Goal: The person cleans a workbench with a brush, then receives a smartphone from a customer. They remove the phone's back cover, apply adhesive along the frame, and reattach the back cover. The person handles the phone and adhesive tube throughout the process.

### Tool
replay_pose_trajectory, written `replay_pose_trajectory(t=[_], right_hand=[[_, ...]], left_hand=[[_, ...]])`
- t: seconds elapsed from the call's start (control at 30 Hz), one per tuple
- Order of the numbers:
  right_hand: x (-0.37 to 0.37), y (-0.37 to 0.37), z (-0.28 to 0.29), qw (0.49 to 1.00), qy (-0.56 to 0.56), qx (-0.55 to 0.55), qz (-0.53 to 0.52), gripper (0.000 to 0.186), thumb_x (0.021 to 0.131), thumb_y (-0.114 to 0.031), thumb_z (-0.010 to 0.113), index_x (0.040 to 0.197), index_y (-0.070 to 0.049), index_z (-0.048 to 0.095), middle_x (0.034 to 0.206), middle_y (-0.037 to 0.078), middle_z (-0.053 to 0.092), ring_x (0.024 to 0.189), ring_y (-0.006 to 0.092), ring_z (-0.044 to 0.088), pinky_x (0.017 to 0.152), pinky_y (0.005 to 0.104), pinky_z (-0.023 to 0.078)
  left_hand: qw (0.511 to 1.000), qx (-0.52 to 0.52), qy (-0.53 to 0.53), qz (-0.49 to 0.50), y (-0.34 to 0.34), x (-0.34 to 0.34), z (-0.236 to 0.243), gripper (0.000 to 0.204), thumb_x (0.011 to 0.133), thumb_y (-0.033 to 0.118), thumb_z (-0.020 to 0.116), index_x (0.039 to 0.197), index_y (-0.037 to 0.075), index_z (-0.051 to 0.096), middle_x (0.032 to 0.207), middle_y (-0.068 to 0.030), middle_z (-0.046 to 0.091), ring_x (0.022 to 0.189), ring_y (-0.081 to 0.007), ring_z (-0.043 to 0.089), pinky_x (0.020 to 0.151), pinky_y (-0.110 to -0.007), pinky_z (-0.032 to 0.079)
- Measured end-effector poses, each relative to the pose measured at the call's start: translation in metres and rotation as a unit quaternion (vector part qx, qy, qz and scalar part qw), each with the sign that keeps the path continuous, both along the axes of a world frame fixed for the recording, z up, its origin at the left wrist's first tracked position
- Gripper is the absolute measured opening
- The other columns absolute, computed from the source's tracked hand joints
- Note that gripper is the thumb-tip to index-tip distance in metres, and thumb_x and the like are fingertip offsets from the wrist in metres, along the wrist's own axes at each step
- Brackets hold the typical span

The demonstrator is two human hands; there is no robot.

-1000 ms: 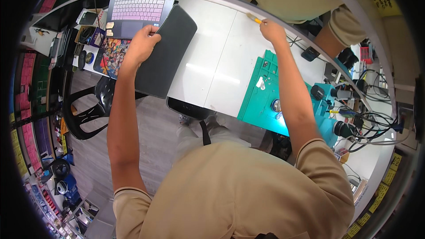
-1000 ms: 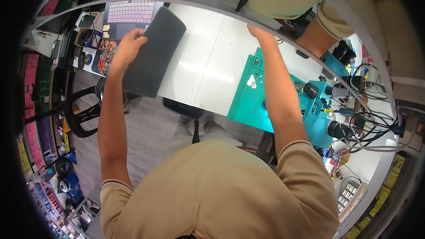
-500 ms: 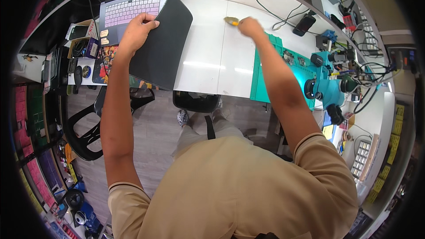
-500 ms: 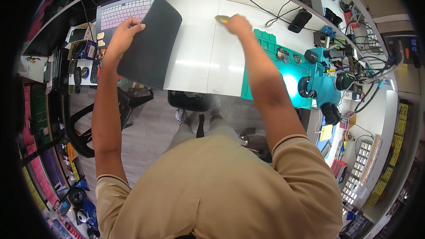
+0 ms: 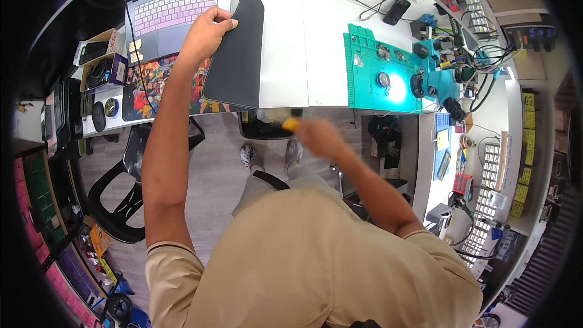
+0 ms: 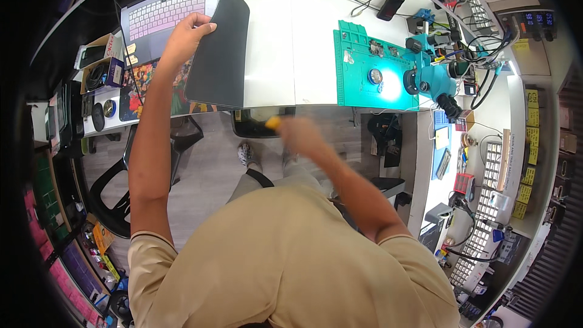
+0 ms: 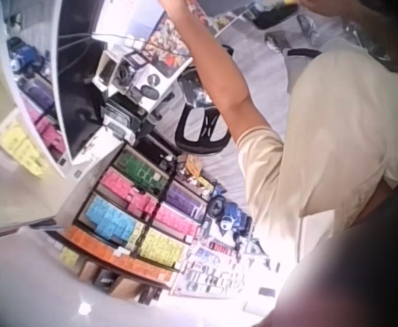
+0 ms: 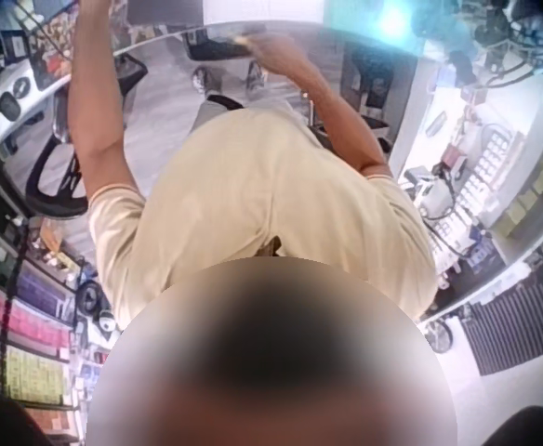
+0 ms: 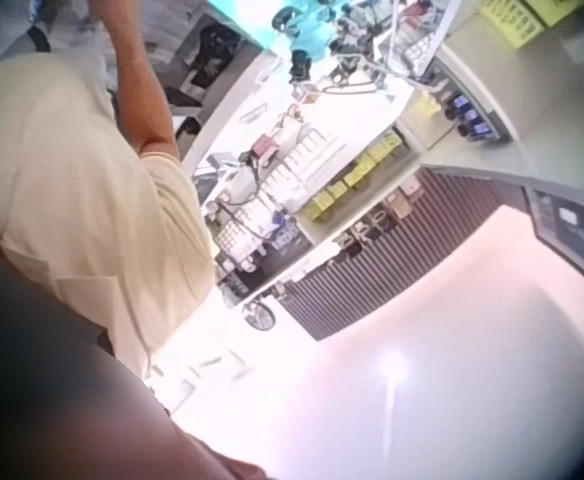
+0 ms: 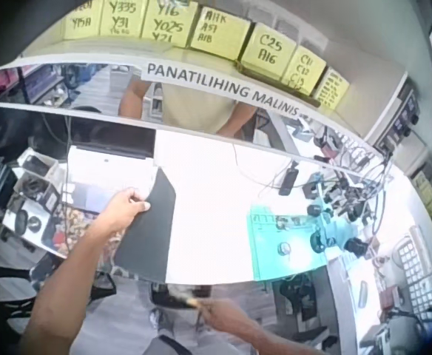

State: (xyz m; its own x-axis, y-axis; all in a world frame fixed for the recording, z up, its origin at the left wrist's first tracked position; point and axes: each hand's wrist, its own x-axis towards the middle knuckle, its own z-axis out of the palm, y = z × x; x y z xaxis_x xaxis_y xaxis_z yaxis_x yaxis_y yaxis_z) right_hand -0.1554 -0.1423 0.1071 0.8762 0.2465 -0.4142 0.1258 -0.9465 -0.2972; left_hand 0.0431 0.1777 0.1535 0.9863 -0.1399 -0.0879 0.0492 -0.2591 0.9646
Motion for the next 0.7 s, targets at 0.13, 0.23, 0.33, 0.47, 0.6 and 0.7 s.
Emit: replay_pose_trajectory(t=[0.13, 0.23, 0.33, 0.47, 0.6, 0.7], right_hand=[[0.01, -0.028, -0.016, 0.981, -0.168, -0.005, -0.094, 0.033, 0.102, -0.026, 0.052, 0.089, -0.003, 0.074, 0.089, 0.022, 0.074, 0.085, 0.0401, 0.073, 0.082, 0.0522, 0.057], [-0.01, 0.0, -0.008, 0.994, -0.102, 0.017, -0.039, 0.031, 0.103, -0.023, 0.052, 0.097, -0.003, 0.075, 0.082, 0.016, 0.074, 0.075, 0.0266, 0.072, 0.07, 0.0423, 0.056], [-0.004, 0.002, 0.002, 0.991, -0.066, 0.098, -0.055, 0.032, 0.105, -0.023, 0.051, 0.103, -0.003, 0.076, 0.078, 0.014, 0.074, 0.07, 0.0192, 0.071, 0.063, 0.0365, 0.055], [0.016, -0.035, -0.009, 0.966, -0.064, 0.075, -0.24, 0.036, 0.104, -0.026, 0.05, 0.118, -0.004, 0.076, 0.086, 0.018, 0.076, 0.076, 0.0272, 0.074, 0.072, 0.0379, 0.058], [0.054, -0.087, -0.029, 0.976, 0.118, 0.18, -0.01, 0.037, 0.1, -0.035, 0.06, 0.123, -0.009, 0.076, 0.096, 0.014, 0.079, 0.079, 0.0255, 0.075, 0.074, 0.0357, 0.058], [0.135, -0.124, -0.014, 0.978, 0.047, 0.174, -0.101, 0.04, 0.098, -0.039, 0.064, 0.126, -0.013, 0.075, 0.092, 0.007, 0.079, 0.083, 0.0225, 0.075, 0.076, 0.0386, 0.058]], left_hand=[[0.999, 0.038, -0.013, 0.0, 0.017, 0.01, 0.007, 0.028, 0.093, 0.022, 0.074, 0.11, 0.001, 0.069, 0.097, -0.0038, 0.068, 0.086, -0.0125, 0.062, 0.08, -0.028, 0.051], [1.0, 0.022, -0.014, 0.003, 0.03, 0.016, 0.013, 0.026, 0.093, 0.021, 0.074, 0.11, 0.001, 0.069, 0.095, -0.0026, 0.068, 0.086, -0.0119, 0.062, 0.082, -0.027, 0.05], [1.0, 0.002, 0.004, 0.002, 0.028, 0.021, 0.017, 0.026, 0.093, 0.021, 0.074, 0.109, 0.001, 0.069, 0.094, -0.0024, 0.067, 0.087, -0.0117, 0.062, 0.083, -0.027, 0.05], [1.0, 0.001, 0.009, -0.029, 0.009, 0.02, 0.018, 0.026, 0.093, 0.021, 0.074, 0.107, 0.0, 0.068, 0.093, -0.0024, 0.066, 0.086, -0.0113, 0.061, 0.082, -0.027, 0.05], [0.999, 0.039, -0.002, -0.031, -0.012, 0.015, 0.018, 0.025, 0.093, 0.019, 0.073, 0.106, -0.001, 0.067, 0.092, -0.0025, 0.063, 0.085, -0.0116, 0.06, 0.079, -0.027, 0.049], [0.999, 0.035, 0.004, -0.025, -0.021, 0.013, 0.021, 0.023, 0.093, 0.018, 0.073, 0.104, -0.001, 0.066, 0.092, -0.003, 0.063, 0.085, -0.0119, 0.06, 0.079, -0.027, 0.049]])
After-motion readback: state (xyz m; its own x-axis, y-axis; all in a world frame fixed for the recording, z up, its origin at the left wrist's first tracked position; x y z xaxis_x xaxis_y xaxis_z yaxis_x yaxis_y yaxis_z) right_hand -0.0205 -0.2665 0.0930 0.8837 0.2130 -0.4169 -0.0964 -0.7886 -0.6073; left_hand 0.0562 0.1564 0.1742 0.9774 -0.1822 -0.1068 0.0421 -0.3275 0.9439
